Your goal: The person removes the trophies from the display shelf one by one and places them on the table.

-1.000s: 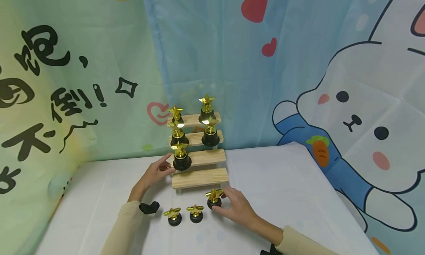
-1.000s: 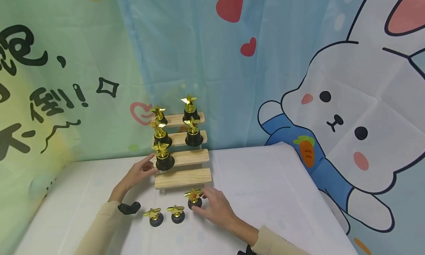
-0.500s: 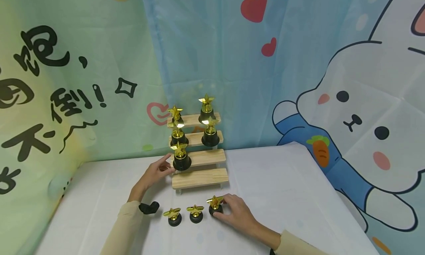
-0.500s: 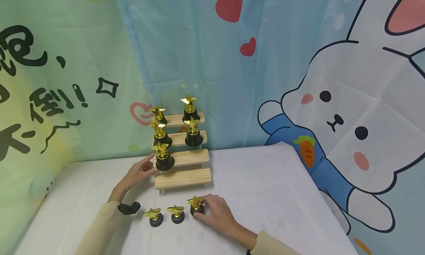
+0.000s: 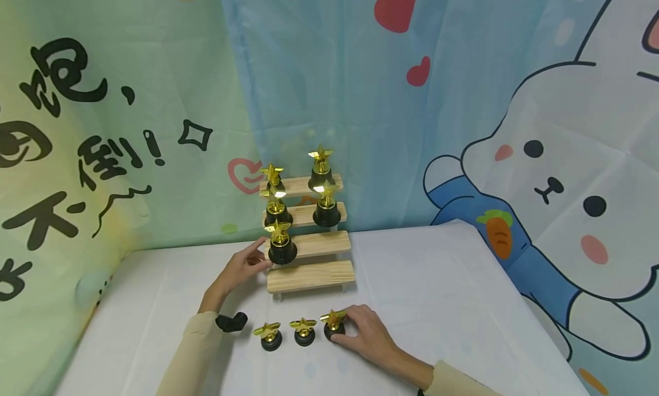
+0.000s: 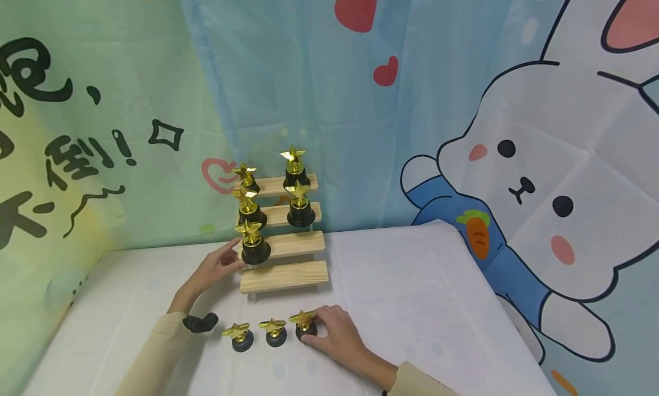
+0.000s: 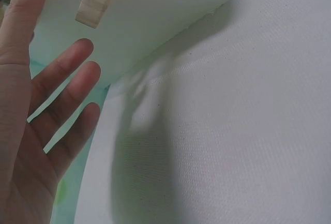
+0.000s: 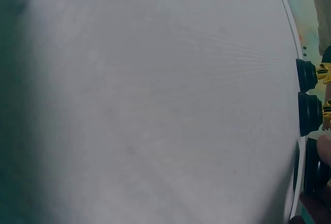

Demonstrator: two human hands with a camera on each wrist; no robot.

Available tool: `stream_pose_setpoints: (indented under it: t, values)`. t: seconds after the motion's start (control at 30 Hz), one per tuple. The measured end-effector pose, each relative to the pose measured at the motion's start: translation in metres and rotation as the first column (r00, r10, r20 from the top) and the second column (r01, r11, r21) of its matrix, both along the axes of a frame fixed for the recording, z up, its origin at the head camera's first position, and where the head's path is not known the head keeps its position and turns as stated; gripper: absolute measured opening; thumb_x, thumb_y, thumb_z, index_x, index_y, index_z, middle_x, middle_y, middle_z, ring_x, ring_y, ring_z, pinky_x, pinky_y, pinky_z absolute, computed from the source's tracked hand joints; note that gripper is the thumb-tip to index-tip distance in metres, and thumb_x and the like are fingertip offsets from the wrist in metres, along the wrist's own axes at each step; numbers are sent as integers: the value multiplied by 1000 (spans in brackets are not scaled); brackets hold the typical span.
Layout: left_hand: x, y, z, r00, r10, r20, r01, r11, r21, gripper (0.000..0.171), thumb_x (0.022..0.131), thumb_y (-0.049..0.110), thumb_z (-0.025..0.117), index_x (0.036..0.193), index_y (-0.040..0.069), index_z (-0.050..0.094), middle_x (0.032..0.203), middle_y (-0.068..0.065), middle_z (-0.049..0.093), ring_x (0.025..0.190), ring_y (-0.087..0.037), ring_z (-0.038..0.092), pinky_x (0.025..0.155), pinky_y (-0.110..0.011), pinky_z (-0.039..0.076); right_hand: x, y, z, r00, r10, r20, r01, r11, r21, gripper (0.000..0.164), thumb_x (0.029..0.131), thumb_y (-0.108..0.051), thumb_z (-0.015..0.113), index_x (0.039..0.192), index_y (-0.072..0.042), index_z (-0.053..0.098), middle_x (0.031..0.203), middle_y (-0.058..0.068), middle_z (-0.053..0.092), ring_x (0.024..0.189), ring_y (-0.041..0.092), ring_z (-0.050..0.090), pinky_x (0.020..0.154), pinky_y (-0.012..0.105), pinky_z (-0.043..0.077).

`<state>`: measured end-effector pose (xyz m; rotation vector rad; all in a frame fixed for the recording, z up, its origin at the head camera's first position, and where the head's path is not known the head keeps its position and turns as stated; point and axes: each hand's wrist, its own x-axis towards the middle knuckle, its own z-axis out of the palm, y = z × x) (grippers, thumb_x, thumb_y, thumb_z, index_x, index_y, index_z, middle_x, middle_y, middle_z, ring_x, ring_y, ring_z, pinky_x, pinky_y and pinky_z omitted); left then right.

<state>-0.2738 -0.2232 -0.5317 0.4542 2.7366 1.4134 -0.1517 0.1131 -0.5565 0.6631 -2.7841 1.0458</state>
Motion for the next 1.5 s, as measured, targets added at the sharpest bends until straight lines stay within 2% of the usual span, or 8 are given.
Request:
stream_pose_setpoints:
  t: [0.23,0.5,0.77,0.87,1.0,1.1,1.2,1.5]
  values:
    - [17,8,31,1000,-24,10,24,1000,-10,66,92,15,68,148,0,37,101,-17,68,90,-19,65,83,-31,51,1,2,-5,1000,6,-6,-6,1000,27,36,75,-45,80,101,-22,69,97,-11,68,91,7,55,81,31,45]
    - [-3,-1,-4,1000,-9,-1,9,1000,0,69,90,21,70,150,8,38,102,-14,69,90,-18,65,83,-32,52,-1,4,-9,1000,7,-26,-7,1000,26,37,75,-43,80,102,-21,69,97,-10,67,92,8,55,82,31,45]
    - [-3,-2,0,1000,-15,12,15,1000,10,71,89,26,71,150,10,38,102,-13,69,91,-18,65,85,-36,51,-2,4,-9,998,17,-62,-15,999,33,37,74,-38,82,101,-17,68,95,-8,66,90,8,54,80,30,44]
    - [-2,-2,1,1000,-14,11,14,1000,3,71,89,27,71,150,10,38,102,-13,69,91,-18,65,85,-37,51,-3,4,-7,999,23,-36,-22,999,46,39,74,-39,82,102,-16,67,96,-6,66,90,9,53,80,30,44]
    - [-2,-3,2,1000,-17,15,17,1000,-1,71,89,27,71,150,11,37,103,-13,69,92,-19,65,86,-38,51,-5,5,2,993,52,102,-58,997,50,50,75,-46,80,110,-14,64,105,-3,65,97,14,55,85,36,44]
    - [-3,-4,0,1000,-11,9,11,1000,-12,71,89,27,71,150,11,38,102,-13,69,92,-19,65,85,-38,51,-10,7,11,973,96,212,-103,994,21,61,75,-48,79,119,-10,61,114,1,64,108,20,56,93,44,44]
    - [-3,-5,-1,1000,-5,2,5,1000,-15,71,89,26,71,149,10,38,102,-12,69,91,-18,65,84,-37,51,-14,10,22,955,140,262,-139,990,-23,65,78,-47,78,123,-5,58,119,5,62,113,25,56,96,48,44]
    - [-3,-5,-3,1000,-18,5,18,1000,-6,71,89,27,71,149,8,38,101,-13,69,90,-18,64,83,-35,51,-23,10,59,968,173,183,-152,981,-122,43,93,-41,61,124,-11,58,121,2,62,111,21,59,96,49,46]
